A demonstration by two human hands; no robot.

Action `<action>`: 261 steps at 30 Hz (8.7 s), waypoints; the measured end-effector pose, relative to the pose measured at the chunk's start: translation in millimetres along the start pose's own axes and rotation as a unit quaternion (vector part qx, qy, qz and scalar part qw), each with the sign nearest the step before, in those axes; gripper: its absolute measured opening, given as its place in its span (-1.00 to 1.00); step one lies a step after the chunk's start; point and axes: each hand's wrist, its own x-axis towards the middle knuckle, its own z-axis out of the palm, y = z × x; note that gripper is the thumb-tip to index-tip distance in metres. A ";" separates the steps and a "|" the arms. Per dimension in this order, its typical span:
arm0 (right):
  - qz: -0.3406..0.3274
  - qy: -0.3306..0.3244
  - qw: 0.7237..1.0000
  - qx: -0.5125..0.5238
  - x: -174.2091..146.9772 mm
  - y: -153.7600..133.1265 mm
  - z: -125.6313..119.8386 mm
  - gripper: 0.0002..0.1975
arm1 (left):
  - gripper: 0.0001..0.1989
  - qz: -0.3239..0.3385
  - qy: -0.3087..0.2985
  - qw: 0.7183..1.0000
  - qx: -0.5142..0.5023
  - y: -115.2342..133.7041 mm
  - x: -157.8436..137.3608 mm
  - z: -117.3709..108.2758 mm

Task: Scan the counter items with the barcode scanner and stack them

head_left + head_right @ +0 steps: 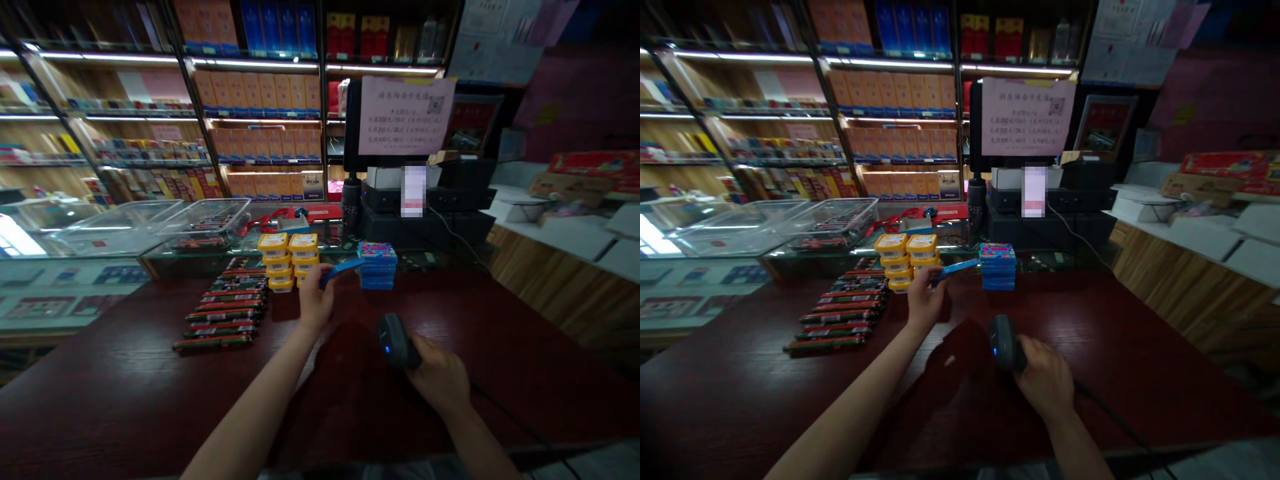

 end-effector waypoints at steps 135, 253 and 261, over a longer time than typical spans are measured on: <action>0.048 -0.038 0.998 -0.013 3.9 -9.5 -11.3 -0.77 | -0.83 0.059 -0.257 0.918 0.297 -31.7 -34.0 -16.1; 0.011 -0.044 0.999 0.008 -8.6 -4.6 -8.1 -0.82 | -0.82 0.280 -0.390 0.814 0.326 -1.9 -6.8 80.4; 0.028 -0.050 0.998 0.010 -7.1 -3.4 -7.5 -0.78 | -0.85 0.262 -0.385 0.834 0.296 -4.4 -5.5 81.6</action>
